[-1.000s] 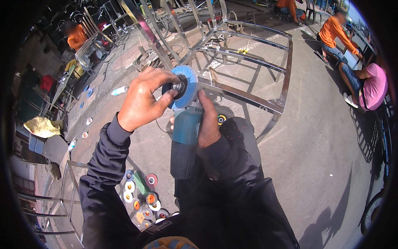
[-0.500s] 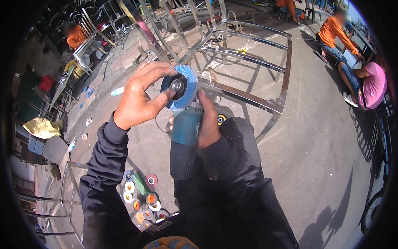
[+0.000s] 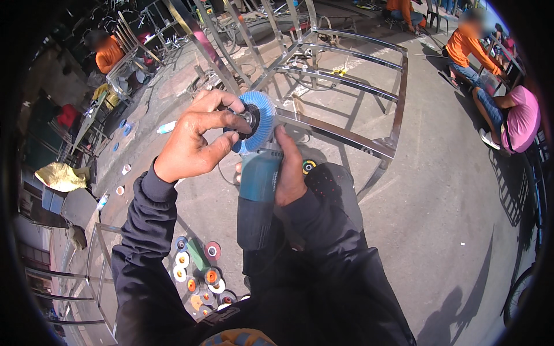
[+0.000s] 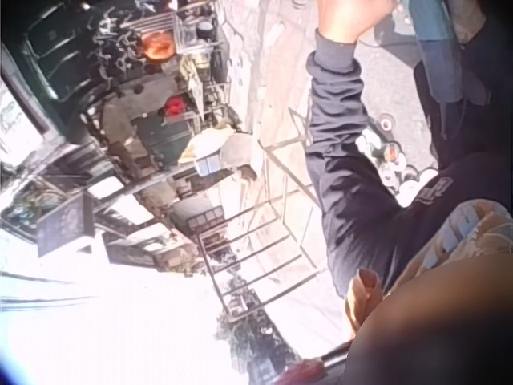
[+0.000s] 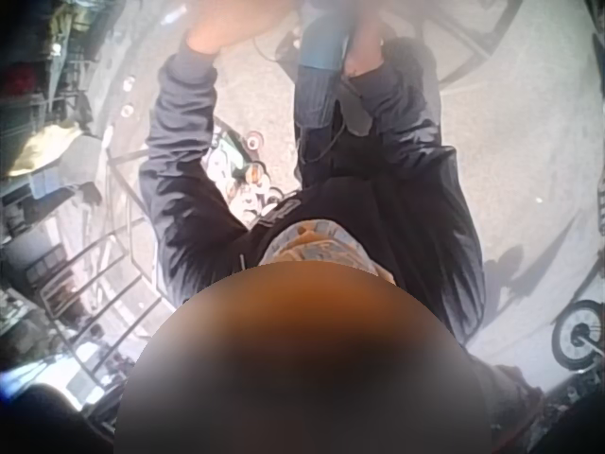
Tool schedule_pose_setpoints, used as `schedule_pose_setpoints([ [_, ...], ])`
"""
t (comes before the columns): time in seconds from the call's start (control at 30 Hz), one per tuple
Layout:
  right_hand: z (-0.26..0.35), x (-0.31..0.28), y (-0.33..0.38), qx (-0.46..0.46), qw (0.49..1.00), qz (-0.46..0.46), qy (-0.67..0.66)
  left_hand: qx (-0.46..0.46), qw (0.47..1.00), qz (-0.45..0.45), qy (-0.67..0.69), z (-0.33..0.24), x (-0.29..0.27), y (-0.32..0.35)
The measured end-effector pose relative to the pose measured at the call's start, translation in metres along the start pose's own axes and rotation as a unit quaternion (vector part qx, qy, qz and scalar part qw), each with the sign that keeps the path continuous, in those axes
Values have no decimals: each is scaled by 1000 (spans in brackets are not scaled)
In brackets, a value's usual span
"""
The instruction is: The person uses an angle grinder to smooth and polish metal frame structures. They change grinding discs several times, selecting different types from the floor, then grind along the edges and joints of the frames.
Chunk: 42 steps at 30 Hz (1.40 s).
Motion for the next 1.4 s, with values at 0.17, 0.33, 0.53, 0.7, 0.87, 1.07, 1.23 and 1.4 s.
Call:
schedule_pose_setpoints([
  [0.17, 1, 2, 2, 2, 1000, -8, 0, -18, 990, -17, -137, 1, 0, 1],
  [0.33, 2, 2, 3, -3, 1000, -20, 8, 5, 995, -27, -91, -2, -1, 0],
  [0.53, 1, 1, 2, 5, 1000, -2, -2, 14, 997, 3, -82, -3, -1, 1],
  [0.7, 1, 0, 2, 7, 1000, 13, 2, 2, 999, 23, -25, 0, 2, 3],
  [0.87, 4, 0, 4, 5, 1000, 28, 3, -48, 988, 1, -145, 7, 0, 5],
  [1.07, 6, -1, 3, -13, 998, 46, 37, -68, 991, -23, -113, 10, -2, 5],
  [1.23, 2, -4, -1, -14, 997, 21, 70, -5, 991, 12, -136, 7, -3, 9],
  [1.4, 1, -3, -3, -22, 997, 20, 70, -71, 996, -40, -24, 15, -8, 13],
])
Point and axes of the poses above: each hand's wrist, its own y-axis away from the middle knuckle, its own x-axis out of the palm, z = x × y, the point moved 6 cm from there along -y, towards the middle knuckle, and after that the axes turned 10 degrees about -y, right-handed, at the moved point
